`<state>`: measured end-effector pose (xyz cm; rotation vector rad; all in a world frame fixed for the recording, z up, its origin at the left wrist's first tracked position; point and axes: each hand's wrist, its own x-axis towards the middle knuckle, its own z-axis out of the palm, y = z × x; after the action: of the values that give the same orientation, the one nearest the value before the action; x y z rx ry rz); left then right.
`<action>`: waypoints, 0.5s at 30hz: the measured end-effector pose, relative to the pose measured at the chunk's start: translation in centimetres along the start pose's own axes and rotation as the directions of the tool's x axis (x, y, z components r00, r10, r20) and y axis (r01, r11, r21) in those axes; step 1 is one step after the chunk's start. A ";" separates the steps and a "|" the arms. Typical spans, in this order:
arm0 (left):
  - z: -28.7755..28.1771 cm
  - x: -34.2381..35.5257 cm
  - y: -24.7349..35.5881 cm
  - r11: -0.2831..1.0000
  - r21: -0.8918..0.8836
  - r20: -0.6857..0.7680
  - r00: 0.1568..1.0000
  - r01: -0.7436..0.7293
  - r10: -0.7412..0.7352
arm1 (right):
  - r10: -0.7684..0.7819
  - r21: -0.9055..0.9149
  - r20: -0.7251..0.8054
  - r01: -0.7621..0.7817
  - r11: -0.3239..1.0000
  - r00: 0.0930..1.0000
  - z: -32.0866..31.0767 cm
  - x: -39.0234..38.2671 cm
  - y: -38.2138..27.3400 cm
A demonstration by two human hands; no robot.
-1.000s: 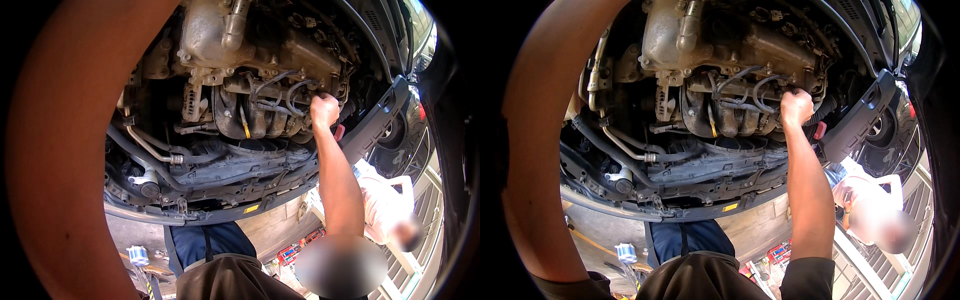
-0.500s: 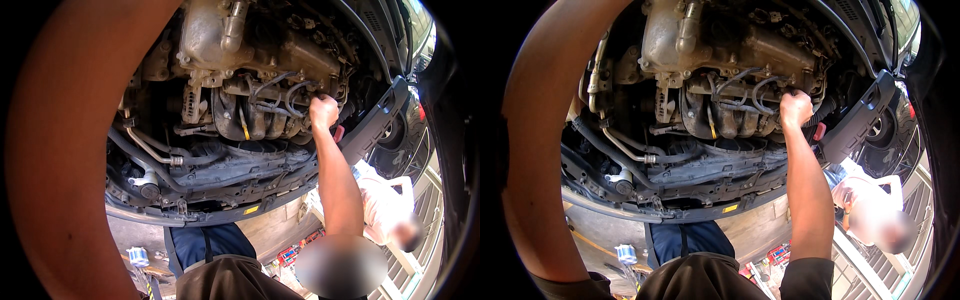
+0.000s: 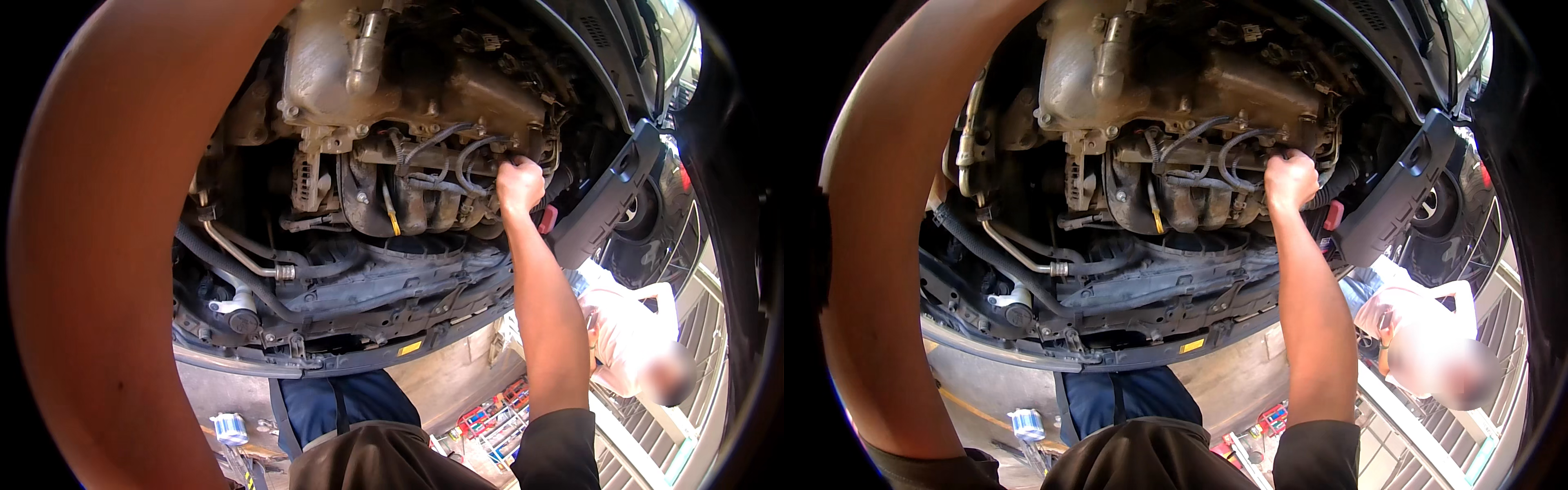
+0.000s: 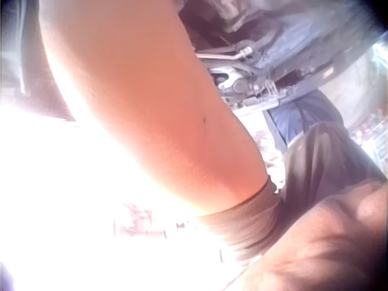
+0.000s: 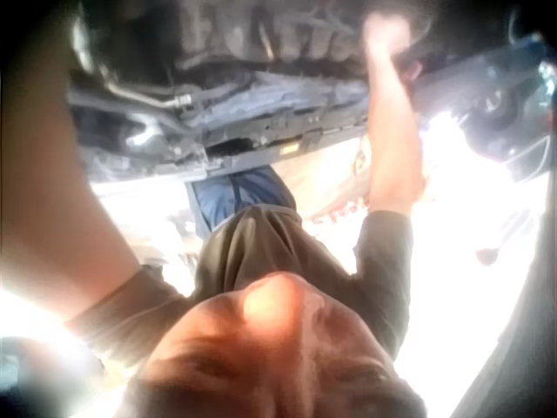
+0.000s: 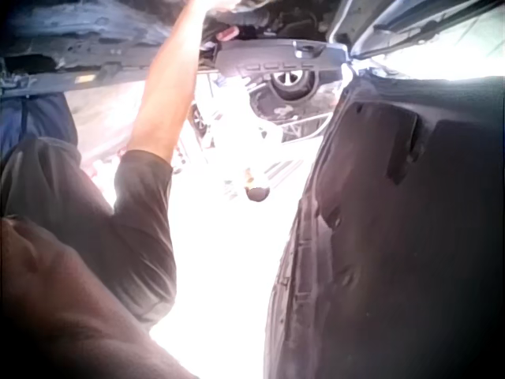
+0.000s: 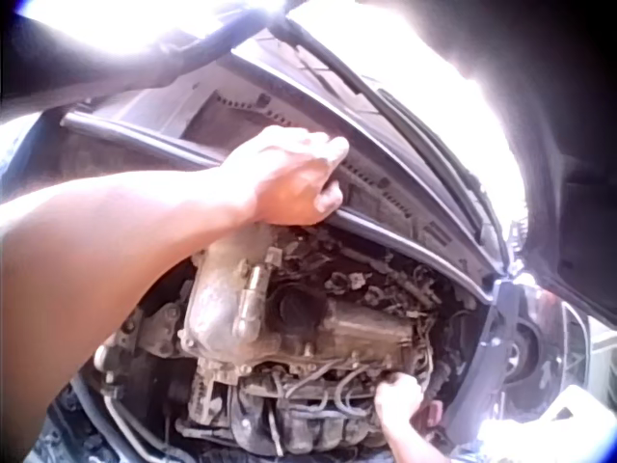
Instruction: The person opens the car hood, removes the plastic engine cover, and uses a screwdriver and pry tool to disconnect wire harnesses and connectors on top of the engine.
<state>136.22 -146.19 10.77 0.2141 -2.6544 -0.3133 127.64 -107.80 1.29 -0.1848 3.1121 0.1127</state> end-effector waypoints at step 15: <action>0.5 0.0 0.7 0.999 0.027 -0.050 0.998 0.027 -0.026 | -0.014 -0.120 0.032 0.018 0.993 0.999 -0.7 0.2 -1.0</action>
<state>135.95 -145.45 10.45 0.2630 -2.6095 -0.2768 127.59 -108.87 1.91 -0.2085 3.0731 0.3009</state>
